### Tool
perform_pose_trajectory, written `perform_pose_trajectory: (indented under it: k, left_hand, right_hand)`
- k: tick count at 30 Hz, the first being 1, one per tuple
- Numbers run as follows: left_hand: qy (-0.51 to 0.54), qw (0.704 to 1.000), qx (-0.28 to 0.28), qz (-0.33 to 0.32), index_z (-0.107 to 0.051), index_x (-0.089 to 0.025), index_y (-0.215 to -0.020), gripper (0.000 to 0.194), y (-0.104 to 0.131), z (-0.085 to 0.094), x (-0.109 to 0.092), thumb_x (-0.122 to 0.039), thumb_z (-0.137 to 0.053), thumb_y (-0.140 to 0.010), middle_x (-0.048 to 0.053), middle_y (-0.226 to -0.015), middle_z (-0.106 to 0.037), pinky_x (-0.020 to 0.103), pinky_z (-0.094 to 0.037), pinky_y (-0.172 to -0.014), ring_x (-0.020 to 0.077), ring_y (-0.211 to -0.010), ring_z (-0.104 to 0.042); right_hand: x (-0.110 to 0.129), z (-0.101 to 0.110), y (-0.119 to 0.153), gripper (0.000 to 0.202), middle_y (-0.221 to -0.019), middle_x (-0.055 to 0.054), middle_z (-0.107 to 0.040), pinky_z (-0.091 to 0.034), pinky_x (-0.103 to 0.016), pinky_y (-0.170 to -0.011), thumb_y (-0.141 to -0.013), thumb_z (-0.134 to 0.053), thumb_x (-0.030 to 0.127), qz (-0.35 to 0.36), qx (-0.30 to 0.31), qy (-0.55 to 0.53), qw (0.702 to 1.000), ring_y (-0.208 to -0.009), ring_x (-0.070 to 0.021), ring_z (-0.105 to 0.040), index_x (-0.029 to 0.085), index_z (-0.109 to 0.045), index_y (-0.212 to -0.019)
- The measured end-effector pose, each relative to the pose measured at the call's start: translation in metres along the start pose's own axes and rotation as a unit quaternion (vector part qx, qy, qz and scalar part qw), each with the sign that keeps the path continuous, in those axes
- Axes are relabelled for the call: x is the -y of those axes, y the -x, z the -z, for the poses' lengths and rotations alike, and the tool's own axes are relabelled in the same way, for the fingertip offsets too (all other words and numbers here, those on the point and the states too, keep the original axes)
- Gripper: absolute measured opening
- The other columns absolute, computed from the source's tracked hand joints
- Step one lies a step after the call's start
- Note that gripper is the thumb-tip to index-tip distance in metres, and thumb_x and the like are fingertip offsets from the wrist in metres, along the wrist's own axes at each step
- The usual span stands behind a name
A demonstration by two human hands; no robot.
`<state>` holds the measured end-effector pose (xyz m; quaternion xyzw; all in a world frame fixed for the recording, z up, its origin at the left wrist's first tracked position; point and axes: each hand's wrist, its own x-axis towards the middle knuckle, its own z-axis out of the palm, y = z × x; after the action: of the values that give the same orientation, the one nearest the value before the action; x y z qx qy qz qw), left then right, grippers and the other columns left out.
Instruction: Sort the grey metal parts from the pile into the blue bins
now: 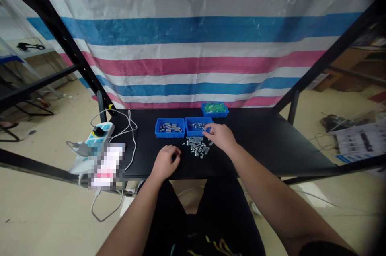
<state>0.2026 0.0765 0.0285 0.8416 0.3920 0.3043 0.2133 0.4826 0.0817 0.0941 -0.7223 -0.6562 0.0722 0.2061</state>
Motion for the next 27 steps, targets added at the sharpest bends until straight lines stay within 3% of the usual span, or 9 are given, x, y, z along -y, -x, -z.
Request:
perform_pose_trajectory:
  k: [2,6,12,20,24,27]
  left_hand:
    - [0.000,1.000,0.000,0.001,-0.064,-0.022,-0.093,0.013,0.000,0.000,0.000,-0.013,-0.055,-0.088,0.003,-0.084,-0.064,0.035,-0.046,-0.082,0.0212,-0.086,-0.058]
    - [0.002,1.000,0.000,0.001,-0.064,-0.022,-0.093,0.013,-0.001,0.000,0.000,-0.013,-0.056,-0.088,0.003,-0.085,-0.064,0.035,-0.046,-0.082,0.0213,-0.086,-0.058]
    - [0.008,1.000,-0.004,0.003,-0.064,-0.022,-0.093,0.015,0.000,0.000,0.000,-0.012,-0.056,-0.087,0.003,-0.084,-0.065,0.035,-0.046,-0.081,0.0207,-0.085,-0.059]
    - [0.003,1.000,-0.005,0.003,-0.065,-0.022,-0.093,0.015,0.000,0.000,0.000,-0.012,-0.057,-0.087,0.003,-0.085,-0.065,0.035,-0.046,-0.082,0.0205,-0.086,-0.059]
    - [0.002,1.000,-0.009,0.001,-0.065,-0.022,-0.093,0.015,0.000,0.000,-0.001,-0.012,-0.056,-0.087,0.003,-0.085,-0.065,0.035,-0.046,-0.081,0.0209,-0.086,-0.060]
    - [0.001,1.000,-0.008,0.003,-0.065,-0.022,-0.093,0.014,0.000,0.000,-0.001,-0.013,-0.056,-0.087,0.003,-0.084,-0.065,0.035,-0.047,-0.081,0.0212,-0.086,-0.060]
  right_hand:
    - [0.002,0.001,-0.001,0.026,-0.076,0.002,-0.073,-0.038,-0.025,-0.059,-0.083,-0.071,0.040,-0.005,-0.002,-0.006,1.000,-0.068,-0.0156,-0.064,0.027,-0.074,-0.106]
    - [0.004,-0.003,0.008,0.011,-0.073,0.003,-0.070,-0.035,-0.025,-0.058,-0.085,-0.065,0.028,0.032,0.035,0.005,0.999,-0.068,-0.0148,-0.062,0.027,-0.073,-0.092]
    - [0.012,-0.011,0.042,0.010,-0.089,0.000,-0.070,-0.036,-0.024,-0.064,-0.079,-0.069,0.022,0.101,0.094,-0.010,0.990,-0.078,-0.0144,-0.062,0.024,-0.071,-0.088]
    - [0.024,-0.026,0.078,0.005,-0.074,0.002,-0.071,-0.031,-0.025,-0.058,-0.081,-0.069,0.025,0.051,0.111,-0.031,0.992,-0.065,-0.0136,-0.061,0.025,-0.068,-0.086]
    - [0.021,-0.034,0.082,0.008,-0.065,0.003,-0.067,-0.032,-0.025,-0.057,-0.082,-0.064,0.018,0.070,0.108,-0.045,0.991,-0.056,-0.0120,-0.056,0.023,-0.065,-0.075]
    - [0.018,-0.033,0.078,0.012,-0.058,0.004,-0.062,-0.035,-0.024,-0.056,-0.081,-0.064,0.017,0.099,0.108,-0.113,0.983,-0.052,-0.0113,-0.053,0.022,-0.064,-0.071]
